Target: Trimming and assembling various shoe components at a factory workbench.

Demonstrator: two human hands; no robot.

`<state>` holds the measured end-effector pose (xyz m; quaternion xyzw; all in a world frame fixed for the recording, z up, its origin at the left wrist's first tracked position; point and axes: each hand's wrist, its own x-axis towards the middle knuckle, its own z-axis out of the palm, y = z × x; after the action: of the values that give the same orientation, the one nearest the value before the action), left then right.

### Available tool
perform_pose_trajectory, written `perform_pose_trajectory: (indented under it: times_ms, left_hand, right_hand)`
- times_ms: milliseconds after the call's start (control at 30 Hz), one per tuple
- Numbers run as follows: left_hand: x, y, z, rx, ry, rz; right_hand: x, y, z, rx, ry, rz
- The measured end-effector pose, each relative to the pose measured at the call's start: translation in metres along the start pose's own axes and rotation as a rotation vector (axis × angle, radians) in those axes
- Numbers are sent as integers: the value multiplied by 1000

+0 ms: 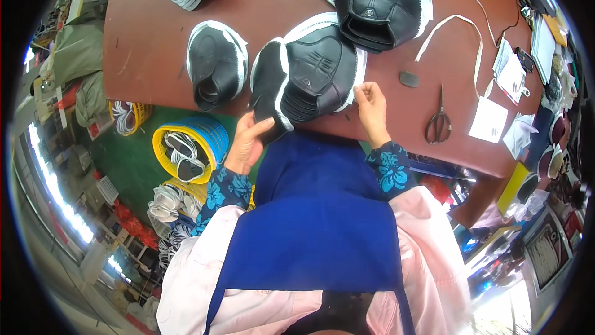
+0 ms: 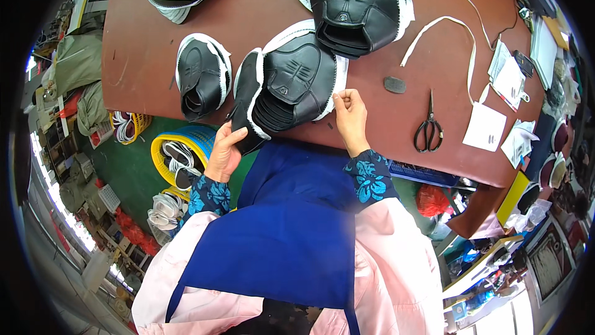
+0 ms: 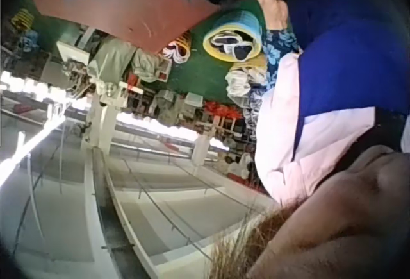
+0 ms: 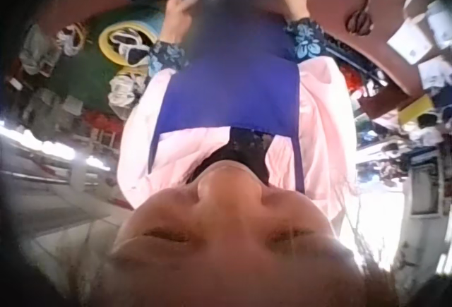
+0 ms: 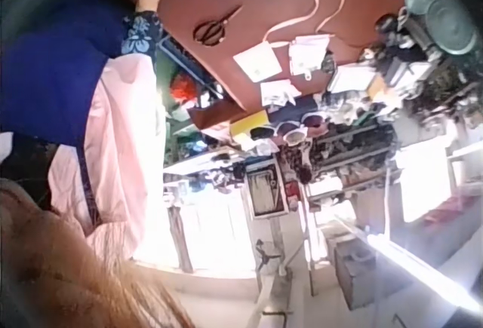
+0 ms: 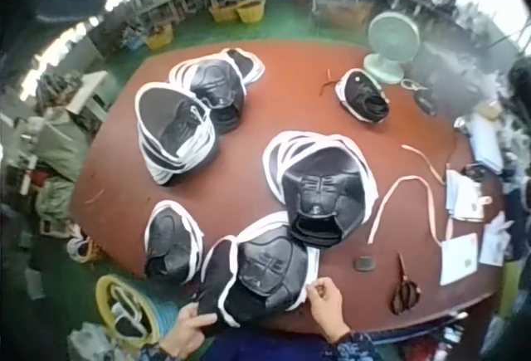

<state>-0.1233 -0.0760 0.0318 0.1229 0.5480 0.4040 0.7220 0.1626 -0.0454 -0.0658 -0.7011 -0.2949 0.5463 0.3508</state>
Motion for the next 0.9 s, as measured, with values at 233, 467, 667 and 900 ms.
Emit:
perform_pose_trajectory:
  times_ms: [233,467,667,900]
  left_hand:
    - [-44,36,44,459,58,430]
    - [19,48,-78,928,440,399]
    - [28,71,-29,1589,878,1001]
    - [61,-34,33,1451,35,789]
  right_hand:
    - [27,2,-59,-770,330,-636]
    - [59,4,-123,-914,275,-378]
    - [38,-42,-66,-622,26,-547]
    - [55,-73,100,-783,-397,-768]
